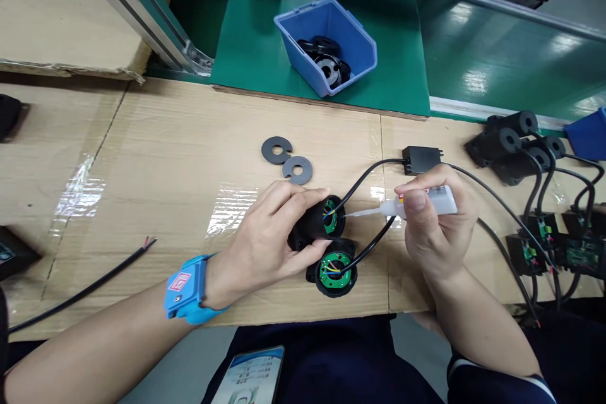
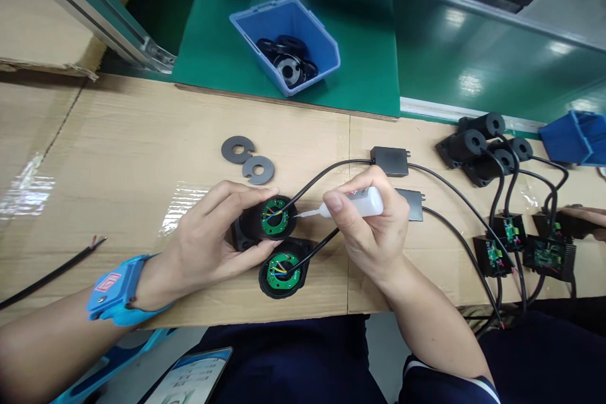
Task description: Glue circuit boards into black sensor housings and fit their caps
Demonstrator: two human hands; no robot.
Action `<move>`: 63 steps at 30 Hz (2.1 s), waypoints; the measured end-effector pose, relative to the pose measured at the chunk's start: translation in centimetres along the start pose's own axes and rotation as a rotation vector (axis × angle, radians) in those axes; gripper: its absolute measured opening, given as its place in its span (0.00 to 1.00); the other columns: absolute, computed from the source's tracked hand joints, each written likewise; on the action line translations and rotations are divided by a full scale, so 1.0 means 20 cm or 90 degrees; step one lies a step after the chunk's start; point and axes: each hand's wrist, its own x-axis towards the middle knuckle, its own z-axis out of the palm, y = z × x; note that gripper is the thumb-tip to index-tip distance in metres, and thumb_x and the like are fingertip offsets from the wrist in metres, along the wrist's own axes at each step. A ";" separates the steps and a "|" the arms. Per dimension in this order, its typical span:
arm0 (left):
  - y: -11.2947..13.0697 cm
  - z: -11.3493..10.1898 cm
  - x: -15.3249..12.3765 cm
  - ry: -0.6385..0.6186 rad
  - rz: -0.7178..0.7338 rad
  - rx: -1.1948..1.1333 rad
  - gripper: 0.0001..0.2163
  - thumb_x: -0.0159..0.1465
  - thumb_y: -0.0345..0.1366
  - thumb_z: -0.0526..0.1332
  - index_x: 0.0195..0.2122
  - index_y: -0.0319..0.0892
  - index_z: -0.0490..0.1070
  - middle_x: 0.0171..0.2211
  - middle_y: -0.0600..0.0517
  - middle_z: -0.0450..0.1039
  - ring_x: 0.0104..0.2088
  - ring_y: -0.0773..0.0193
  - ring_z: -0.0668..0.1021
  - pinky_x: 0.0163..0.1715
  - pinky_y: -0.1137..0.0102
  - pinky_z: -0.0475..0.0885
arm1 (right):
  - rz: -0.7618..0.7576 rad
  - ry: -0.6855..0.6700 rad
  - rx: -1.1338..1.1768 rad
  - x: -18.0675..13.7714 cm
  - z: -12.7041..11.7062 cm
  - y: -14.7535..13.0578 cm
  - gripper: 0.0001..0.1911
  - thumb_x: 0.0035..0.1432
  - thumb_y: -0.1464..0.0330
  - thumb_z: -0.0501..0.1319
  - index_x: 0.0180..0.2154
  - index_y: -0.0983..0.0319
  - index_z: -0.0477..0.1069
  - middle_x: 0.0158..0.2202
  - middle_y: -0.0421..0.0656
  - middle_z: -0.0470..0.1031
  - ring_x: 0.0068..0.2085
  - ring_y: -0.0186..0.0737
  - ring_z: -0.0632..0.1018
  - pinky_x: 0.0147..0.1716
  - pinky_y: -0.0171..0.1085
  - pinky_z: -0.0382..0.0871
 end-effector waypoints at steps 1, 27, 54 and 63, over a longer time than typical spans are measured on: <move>0.00 0.00 0.00 0.000 0.000 -0.004 0.23 0.63 0.35 0.67 0.58 0.38 0.65 0.47 0.44 0.71 0.47 0.57 0.76 0.48 0.64 0.74 | -0.003 0.005 0.002 0.00 0.00 0.00 0.11 0.66 0.60 0.65 0.34 0.60 0.73 0.29 0.41 0.71 0.28 0.32 0.71 0.24 0.36 0.64; -0.02 0.07 0.02 -0.107 -0.095 -0.234 0.26 0.65 0.38 0.69 0.61 0.46 0.61 0.58 0.49 0.70 0.58 0.61 0.75 0.58 0.66 0.72 | 0.038 -0.072 0.139 -0.01 0.06 -0.01 0.06 0.63 0.66 0.67 0.37 0.61 0.73 0.32 0.37 0.74 0.30 0.26 0.73 0.29 0.29 0.67; -0.25 -0.09 0.05 -0.017 -0.022 0.298 0.10 0.67 0.37 0.63 0.49 0.45 0.77 0.50 0.41 0.69 0.46 0.45 0.72 0.42 0.51 0.71 | 0.307 0.143 0.231 0.29 -0.08 0.19 0.25 0.52 0.56 0.72 0.48 0.60 0.74 0.44 0.44 0.78 0.42 0.33 0.78 0.40 0.33 0.74; -0.29 -0.11 0.01 -0.072 0.043 0.324 0.11 0.64 0.41 0.67 0.35 0.36 0.73 0.51 0.37 0.72 0.47 0.44 0.75 0.42 0.51 0.75 | 0.218 0.016 0.007 0.81 0.04 0.65 0.17 0.54 0.68 0.66 0.42 0.58 0.60 0.47 0.48 0.76 0.53 0.46 0.78 0.56 0.50 0.72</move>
